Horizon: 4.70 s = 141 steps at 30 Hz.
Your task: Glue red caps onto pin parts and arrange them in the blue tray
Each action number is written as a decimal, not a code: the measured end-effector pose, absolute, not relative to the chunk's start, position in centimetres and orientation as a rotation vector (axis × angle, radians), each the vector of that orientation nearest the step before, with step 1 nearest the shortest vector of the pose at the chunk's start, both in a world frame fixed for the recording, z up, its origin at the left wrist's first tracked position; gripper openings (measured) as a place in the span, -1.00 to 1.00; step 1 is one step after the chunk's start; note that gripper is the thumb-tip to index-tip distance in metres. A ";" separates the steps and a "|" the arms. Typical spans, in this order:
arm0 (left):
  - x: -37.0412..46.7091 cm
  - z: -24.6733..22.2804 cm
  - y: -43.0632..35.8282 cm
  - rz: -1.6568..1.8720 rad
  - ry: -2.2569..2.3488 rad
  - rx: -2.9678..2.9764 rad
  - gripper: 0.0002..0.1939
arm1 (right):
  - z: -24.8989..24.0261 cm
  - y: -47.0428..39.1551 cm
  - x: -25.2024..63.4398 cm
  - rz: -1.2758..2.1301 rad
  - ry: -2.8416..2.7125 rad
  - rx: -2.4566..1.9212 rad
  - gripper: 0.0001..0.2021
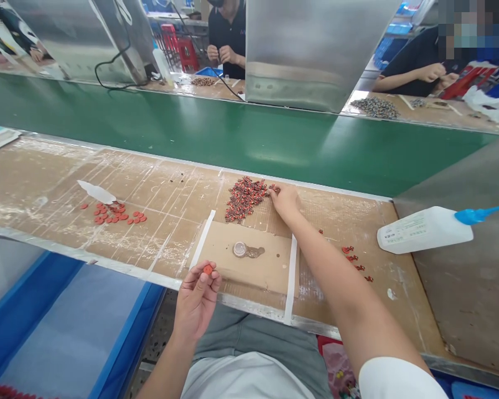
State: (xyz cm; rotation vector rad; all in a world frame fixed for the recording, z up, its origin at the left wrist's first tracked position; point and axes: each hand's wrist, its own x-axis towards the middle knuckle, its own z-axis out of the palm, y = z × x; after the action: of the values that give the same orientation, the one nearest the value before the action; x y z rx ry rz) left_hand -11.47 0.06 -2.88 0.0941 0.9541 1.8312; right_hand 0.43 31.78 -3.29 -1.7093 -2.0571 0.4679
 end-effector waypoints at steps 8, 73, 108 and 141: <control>-12.0 -3.6 0.1 1.826 0.953 0.080 -0.79 | -4.1 33.1 1.3 0.527 -2.138 -1.590 -0.84; -10.5 -3.5 0.3 1.760 0.833 0.056 -0.76 | -4.9 14.8 1.2 0.600 -2.035 -0.722 -0.87; -8.7 -1.6 1.1 1.812 0.850 0.177 -0.76 | -1.4 7.4 2.5 1.122 -1.555 -0.803 -0.72; -8.8 -2.2 1.1 1.898 0.990 0.301 -0.79 | -1.0 7.9 1.9 0.976 -1.693 -0.621 -0.63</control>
State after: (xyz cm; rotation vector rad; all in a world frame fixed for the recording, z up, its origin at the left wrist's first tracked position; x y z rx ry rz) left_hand -8.75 1.14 -2.18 0.3009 0.9900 1.8983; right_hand 1.85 7.86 -1.03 -0.6213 -1.6926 0.9762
